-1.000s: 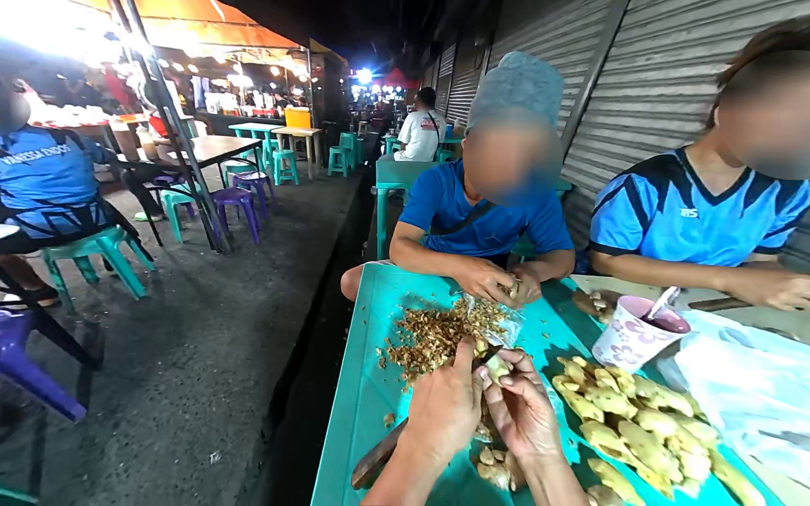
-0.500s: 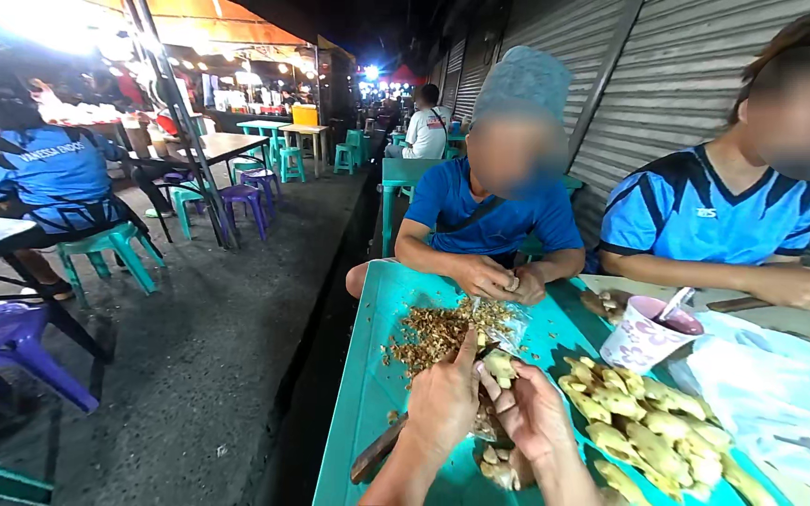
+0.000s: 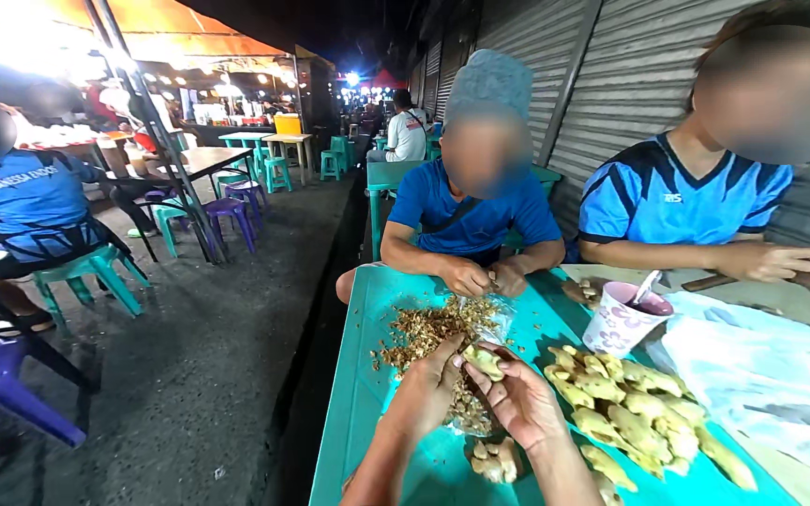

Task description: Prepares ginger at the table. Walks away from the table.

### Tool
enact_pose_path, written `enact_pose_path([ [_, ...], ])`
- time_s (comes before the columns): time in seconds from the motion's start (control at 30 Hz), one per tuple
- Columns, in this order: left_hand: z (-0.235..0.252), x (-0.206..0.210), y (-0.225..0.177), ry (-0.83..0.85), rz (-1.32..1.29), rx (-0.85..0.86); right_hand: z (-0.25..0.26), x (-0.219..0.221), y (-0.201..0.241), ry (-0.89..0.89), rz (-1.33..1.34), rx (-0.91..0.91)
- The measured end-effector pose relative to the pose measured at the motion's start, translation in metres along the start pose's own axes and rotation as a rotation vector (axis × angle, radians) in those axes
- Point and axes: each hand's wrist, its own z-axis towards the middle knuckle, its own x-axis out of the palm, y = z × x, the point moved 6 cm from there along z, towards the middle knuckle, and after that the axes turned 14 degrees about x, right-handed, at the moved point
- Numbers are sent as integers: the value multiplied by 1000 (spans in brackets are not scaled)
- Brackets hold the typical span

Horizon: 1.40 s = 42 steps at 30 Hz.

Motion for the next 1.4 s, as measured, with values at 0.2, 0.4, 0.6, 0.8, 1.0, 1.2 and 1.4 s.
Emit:
enact_pose_path([
  [0.2, 2, 3, 7, -33, -209, 67, 5, -4, -2, -36, 62, 130],
  [0.4, 3, 0, 12, -29, -203, 5, 5, -4, 0, -7, 41, 107],
  [0.6, 1, -22, 20, -87, 161, -155, 4, -3, -6, -48, 69, 155],
  [0.8, 1, 7, 3, -11, 317, -55, 10, -10, -11, -199, -21, 176],
  [1.0, 1, 34, -4, 163, 322, -43, 3, -2, -20, -263, 105, 232],
  [1.2, -1, 40, -9, 247, 277, -2, 9, -8, -8, -326, -130, -50],
  [1.4, 2, 39, -4, 181, 201, 40, 6, -9, -2, -420, -298, -230],
])
